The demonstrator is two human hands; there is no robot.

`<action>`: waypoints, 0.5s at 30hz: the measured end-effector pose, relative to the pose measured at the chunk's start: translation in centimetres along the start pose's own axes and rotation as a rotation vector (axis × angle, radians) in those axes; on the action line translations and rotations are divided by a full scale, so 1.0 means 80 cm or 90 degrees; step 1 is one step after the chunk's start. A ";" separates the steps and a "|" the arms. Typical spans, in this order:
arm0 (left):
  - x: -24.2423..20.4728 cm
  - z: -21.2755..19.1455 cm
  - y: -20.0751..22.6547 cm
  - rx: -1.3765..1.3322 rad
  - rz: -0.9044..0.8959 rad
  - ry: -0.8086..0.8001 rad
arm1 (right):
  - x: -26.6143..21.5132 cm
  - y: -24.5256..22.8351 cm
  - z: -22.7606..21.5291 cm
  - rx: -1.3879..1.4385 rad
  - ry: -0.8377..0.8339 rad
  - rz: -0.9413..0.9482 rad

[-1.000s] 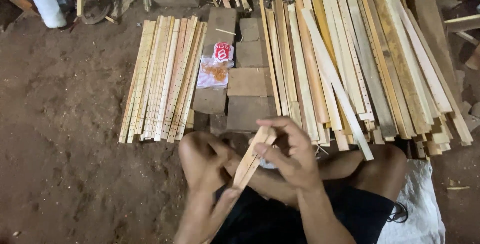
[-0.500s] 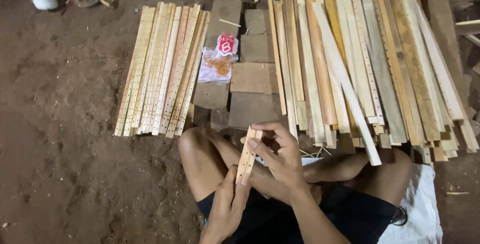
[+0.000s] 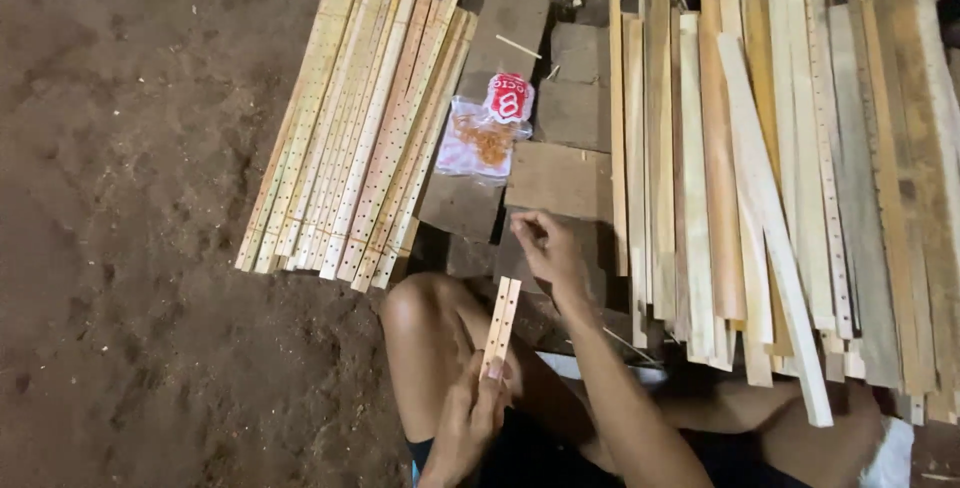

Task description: Sorting and stacking thin wooden slats from a large pile into an organized bundle.

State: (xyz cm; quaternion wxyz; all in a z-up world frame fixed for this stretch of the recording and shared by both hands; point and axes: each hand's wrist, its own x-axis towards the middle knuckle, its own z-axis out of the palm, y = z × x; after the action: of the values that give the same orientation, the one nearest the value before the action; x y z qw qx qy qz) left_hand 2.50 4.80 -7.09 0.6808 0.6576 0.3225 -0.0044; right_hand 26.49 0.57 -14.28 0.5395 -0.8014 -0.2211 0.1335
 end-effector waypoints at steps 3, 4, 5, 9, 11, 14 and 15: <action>0.026 -0.007 -0.020 -0.071 -0.030 -0.037 | 0.043 -0.027 0.018 -0.025 0.071 0.024; 0.043 -0.007 -0.024 -0.074 -0.025 -0.038 | 0.067 -0.028 0.024 -0.028 0.072 0.019; 0.051 -0.007 -0.031 -0.063 -0.050 -0.031 | 0.082 -0.028 0.034 -0.098 0.120 -0.074; 0.068 -0.019 -0.027 -0.060 -0.016 -0.058 | 0.140 -0.013 0.074 -0.363 0.214 -0.224; 0.074 -0.022 -0.018 -0.059 -0.020 -0.051 | 0.159 0.002 0.083 -0.394 0.170 -0.201; 0.078 -0.024 -0.020 -0.039 -0.078 -0.022 | 0.173 0.022 0.090 -0.428 0.124 -0.188; 0.080 -0.025 -0.022 -0.020 -0.122 0.001 | 0.179 0.026 0.091 -0.429 0.129 -0.204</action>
State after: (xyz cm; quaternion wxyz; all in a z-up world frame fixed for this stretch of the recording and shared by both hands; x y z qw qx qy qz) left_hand 5.96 9.06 -11.36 0.6872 0.6130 0.3845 -0.0644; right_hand 36.00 12.94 -18.63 0.2788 -0.8984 -0.3202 -0.1127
